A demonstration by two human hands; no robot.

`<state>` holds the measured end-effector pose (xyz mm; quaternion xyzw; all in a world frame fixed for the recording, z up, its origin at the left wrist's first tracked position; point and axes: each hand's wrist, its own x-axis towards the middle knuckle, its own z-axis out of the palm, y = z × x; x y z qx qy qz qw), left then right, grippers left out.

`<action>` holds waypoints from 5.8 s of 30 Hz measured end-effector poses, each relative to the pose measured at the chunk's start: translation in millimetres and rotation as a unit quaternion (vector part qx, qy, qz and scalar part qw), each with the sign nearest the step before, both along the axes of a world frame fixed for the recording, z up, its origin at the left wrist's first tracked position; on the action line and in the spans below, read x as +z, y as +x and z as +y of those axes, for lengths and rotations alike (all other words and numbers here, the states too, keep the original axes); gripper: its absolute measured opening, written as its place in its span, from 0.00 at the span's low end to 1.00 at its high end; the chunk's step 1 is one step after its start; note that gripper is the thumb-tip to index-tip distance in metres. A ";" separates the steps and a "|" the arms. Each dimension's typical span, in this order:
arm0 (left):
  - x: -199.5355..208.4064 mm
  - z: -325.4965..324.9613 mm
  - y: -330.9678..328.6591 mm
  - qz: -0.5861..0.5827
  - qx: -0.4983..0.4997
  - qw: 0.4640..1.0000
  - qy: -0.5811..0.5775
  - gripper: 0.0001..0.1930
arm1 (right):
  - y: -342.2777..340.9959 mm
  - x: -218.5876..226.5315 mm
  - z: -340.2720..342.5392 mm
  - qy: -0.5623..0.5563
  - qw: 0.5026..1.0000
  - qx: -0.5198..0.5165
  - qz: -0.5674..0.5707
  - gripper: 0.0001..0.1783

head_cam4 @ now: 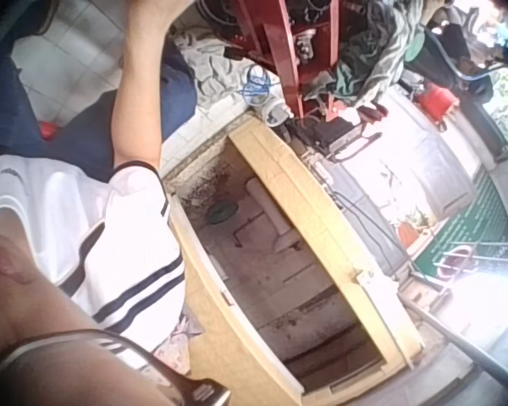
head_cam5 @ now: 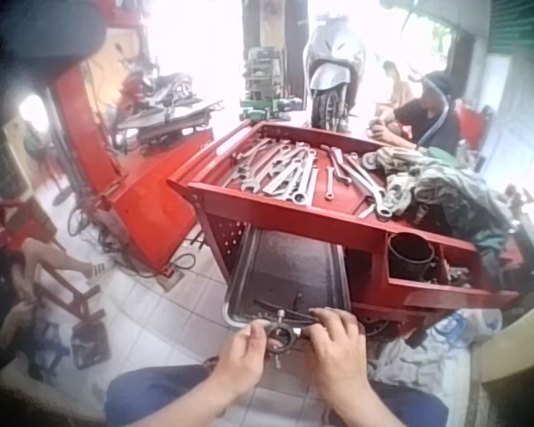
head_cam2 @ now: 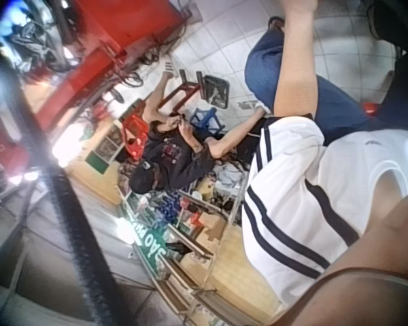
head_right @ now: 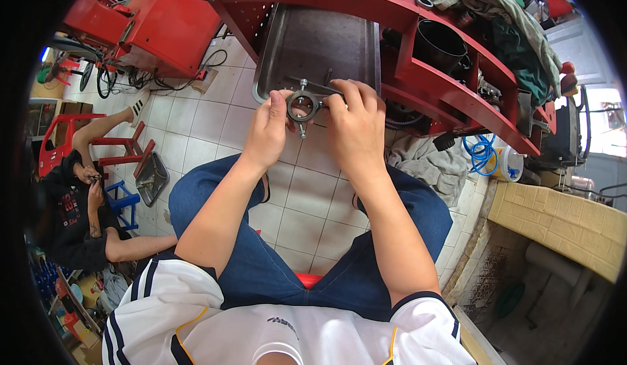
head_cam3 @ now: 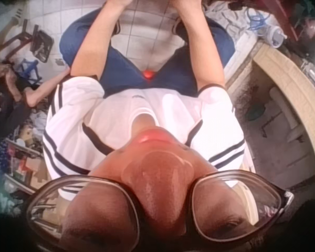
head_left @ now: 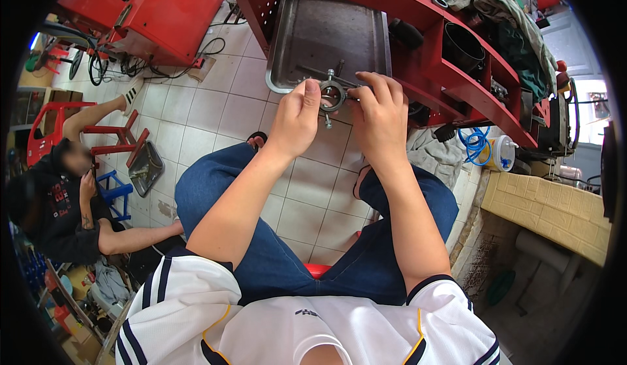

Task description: The person sits on a low stool in a workshop and assembles a small mechanical component, likely a bearing or seal, by hand. They insert a small metal pin into the component and rotate it to check the fit, then use a screwdriver to tighten a screw on the assembly.

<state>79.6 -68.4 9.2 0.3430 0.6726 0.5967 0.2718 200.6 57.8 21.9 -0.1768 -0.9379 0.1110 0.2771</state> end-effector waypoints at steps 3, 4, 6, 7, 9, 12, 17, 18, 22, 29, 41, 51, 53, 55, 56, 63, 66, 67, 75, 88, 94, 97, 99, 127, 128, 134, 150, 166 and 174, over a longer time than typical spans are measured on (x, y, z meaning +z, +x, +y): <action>-3.6 -1.3 -1.3 -0.004 0.000 1.000 -0.005 0.41 | -0.9 -3.7 -0.9 0.010 1.000 0.010 -0.009 0.17; -3.5 -1.2 -1.3 -0.010 -0.001 1.000 -0.005 0.42 | -1.1 -3.5 -1.1 0.003 1.000 0.012 -0.010 0.18; -2.2 -1.7 -1.0 -0.023 -0.001 1.000 -0.004 0.43 | -2.7 -3.0 -2.6 -0.020 1.000 0.010 -0.002 0.19; -2.6 -2.0 -1.4 -0.024 0.000 1.000 -0.005 0.43 | -4.6 -2.5 -3.8 -0.036 0.999 0.006 0.009 0.20; -4.1 -1.7 -2.5 -0.026 0.001 1.000 -0.006 0.44 | -5.6 0.9 -3.5 -0.059 0.998 -0.002 0.022 0.21; -1.9 -1.6 -1.7 -0.028 -0.001 1.000 -0.009 0.44 | -3.7 5.7 -1.0 -0.062 0.998 -0.006 0.018 0.20; 1.4 -0.3 2.8 -0.034 -0.004 0.999 -0.009 0.44 | 0.2 5.1 4.6 -0.023 1.000 0.013 -0.002 0.16; 0.9 0.2 3.1 -0.037 -0.001 0.999 -0.006 0.44 | 0.6 4.1 5.5 -0.017 1.000 0.020 -0.001 0.15; 0.2 0.1 2.2 -0.032 0.000 0.999 -0.002 0.44 | 0.7 -0.1 4.8 -0.012 0.999 0.032 -0.004 0.15; -4.0 0.1 -0.5 -0.040 0.011 0.999 0.022 0.42 | -3.3 8.8 5.7 -0.099 0.993 0.042 0.045 0.22; -3.4 -0.9 0.8 -0.049 -0.017 0.999 0.005 0.43 | 1.6 6.9 11.3 -0.017 0.999 0.039 0.030 0.13; -2.4 -1.6 1.5 -0.044 -0.009 0.999 0.027 0.41 | -0.2 0.4 9.8 -0.081 0.994 0.067 0.022 0.11; -1.8 0.4 2.7 -0.078 0.009 0.996 0.034 0.41 | -2.2 -4.5 9.5 -0.192 0.977 0.069 0.061 0.12; -1.5 1.2 2.5 -0.118 0.022 0.992 0.043 0.41 | -2.3 -2.9 5.2 -0.378 0.919 0.062 0.098 0.14; -1.3 1.2 1.3 -0.140 0.025 0.989 0.049 0.40 | -2.6 -1.8 4.0 -0.466 0.876 0.057 0.115 0.15; 4.6 0.2 -0.5 -0.179 0.014 0.981 0.078 0.40 | -0.6 -3.8 8.3 -0.512 0.853 0.055 0.085 0.12; 1.8 -1.3 -1.7 -0.168 -0.003 0.983 0.071 0.40 | -0.8 -1.5 7.7 -0.464 0.884 0.018 0.056 0.20; 2.3 -1.7 -1.1 -0.152 -0.008 0.986 0.063 0.40 | 0.4 -3.1 10.2 -0.441 0.897 0.006 0.034 0.24; 4.1 -2.1 -0.1 -0.134 -0.016 0.989 0.062 0.41 | 1.2 -3.2 18.9 -0.609 0.792 0.025 0.039 0.28; 2.6 -2.4 -0.8 -0.143 -0.012 0.987 0.072 0.41 | -1.4 -5.0 9.7 -0.531 0.846 0.011 0.050 0.26; 4.3 -3.8 0.1 -0.139 -0.028 0.988 0.051 0.42 | 1.7 1.1 10.7 -0.563 0.826 -0.002 0.000 0.29; 3.6 -2.7 -1.2 -0.143 -0.020 0.988 0.045 0.43 | -3.3 1.3 4.2 -0.564 0.818 0.037 0.106 0.19; 0.8 -2.1 -2.4 -0.147 -0.007 0.988 0.055 0.43 | -4.9 5.6 0.3 -0.558 0.813 0.067 0.152 0.14; 2.2 -5.4 1.0 -0.133 -0.036 0.990 0.031 0.41 | 0.7 1.3 9.0 -0.552 0.833 -0.023 -0.026 0.30; 1.5 -5.1 0.7 -0.141 -0.038 0.989 0.030 0.41 | 1.9 1.8 10.4 -0.580 0.814 -0.012 -0.019 0.28; 3.1 -3.0 -2.3 -0.157 -0.001 0.987 0.038 0.41 | -4.7 -0.8 3.7 -0.545 0.825 0.063 0.137 0.22; 11.7 2.8 -7.1 -0.167 0.063 0.984 0.002 0.29 | -21.6 -24.7 57.4 -0.379 0.920 -0.099 -0.026 0.19; 26.3 -16.1 -26.1 -0.047 0.128 0.985 -0.107 0.20 | -112.1 -97.0 69.3 -0.179 0.947 -0.178 -0.201 0.15; 16.3 -23.6 -53.0 0.268 0.178 0.946 0.033 0.18 | -114.4 -93.6 86.3 -0.256 0.951 -0.135 -0.110 0.12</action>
